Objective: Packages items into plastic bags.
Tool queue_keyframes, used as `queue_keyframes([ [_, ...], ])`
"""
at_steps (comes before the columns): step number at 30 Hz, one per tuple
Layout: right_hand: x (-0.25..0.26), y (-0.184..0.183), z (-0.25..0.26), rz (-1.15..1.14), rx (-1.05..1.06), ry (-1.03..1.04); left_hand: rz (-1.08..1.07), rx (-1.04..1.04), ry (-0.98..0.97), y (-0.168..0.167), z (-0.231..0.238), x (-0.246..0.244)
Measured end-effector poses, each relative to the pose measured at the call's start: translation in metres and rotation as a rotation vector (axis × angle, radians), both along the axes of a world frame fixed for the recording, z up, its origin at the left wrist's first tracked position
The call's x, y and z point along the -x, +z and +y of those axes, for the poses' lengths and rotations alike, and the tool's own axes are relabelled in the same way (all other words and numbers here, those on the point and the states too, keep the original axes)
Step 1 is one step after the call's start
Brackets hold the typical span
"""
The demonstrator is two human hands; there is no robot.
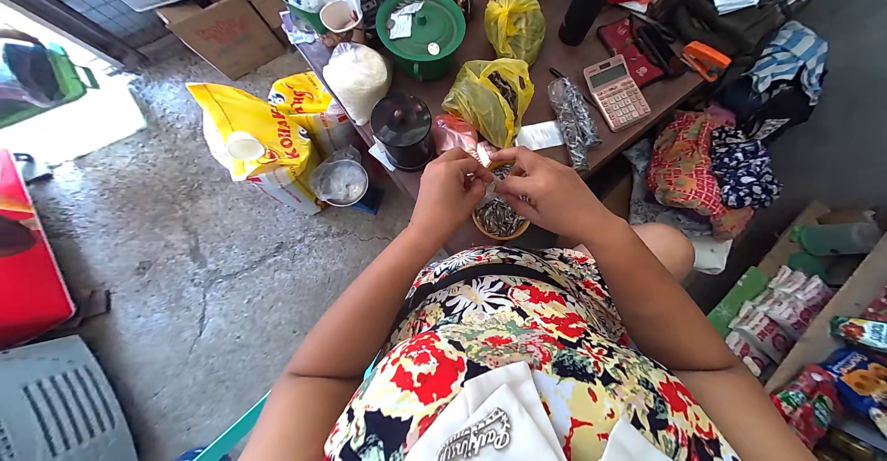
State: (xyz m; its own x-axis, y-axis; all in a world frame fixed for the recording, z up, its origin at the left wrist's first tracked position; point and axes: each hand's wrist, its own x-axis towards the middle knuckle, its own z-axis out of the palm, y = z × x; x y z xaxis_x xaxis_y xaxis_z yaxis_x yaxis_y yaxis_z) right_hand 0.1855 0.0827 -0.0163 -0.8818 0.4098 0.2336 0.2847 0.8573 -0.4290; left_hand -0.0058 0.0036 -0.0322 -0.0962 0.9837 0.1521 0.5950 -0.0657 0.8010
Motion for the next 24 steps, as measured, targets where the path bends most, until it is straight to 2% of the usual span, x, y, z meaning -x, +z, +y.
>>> queue_keyframes([
  [5,-0.003,-0.007,0.003,0.033,0.047,-0.008,0.127,-0.049,0.029,0.009,-0.003,-0.008],
  [11,0.001,-0.007,-0.002,0.082,0.034,0.058,0.069,-0.019,0.040,0.009,-0.003,-0.006],
  [13,0.001,-0.012,0.004,0.207,0.134,-0.015,0.044,-0.002,0.052,0.012,-0.004,-0.004],
  [15,0.001,-0.027,0.013,0.224,0.195,-0.215,0.023,0.026,0.055,0.015,-0.005,0.000],
  [17,0.004,-0.053,0.021,-0.035,0.289,-0.380,-0.001,0.052,0.050,0.018,-0.006,0.002],
  [20,0.015,-0.110,0.023,-0.414,0.409,-0.402,-0.051,0.062,0.032,0.017,-0.006,0.003],
  [24,0.025,-0.150,0.007,-0.494,0.296,-0.370,-0.110,0.090,-0.003,0.014,-0.006,0.006],
])
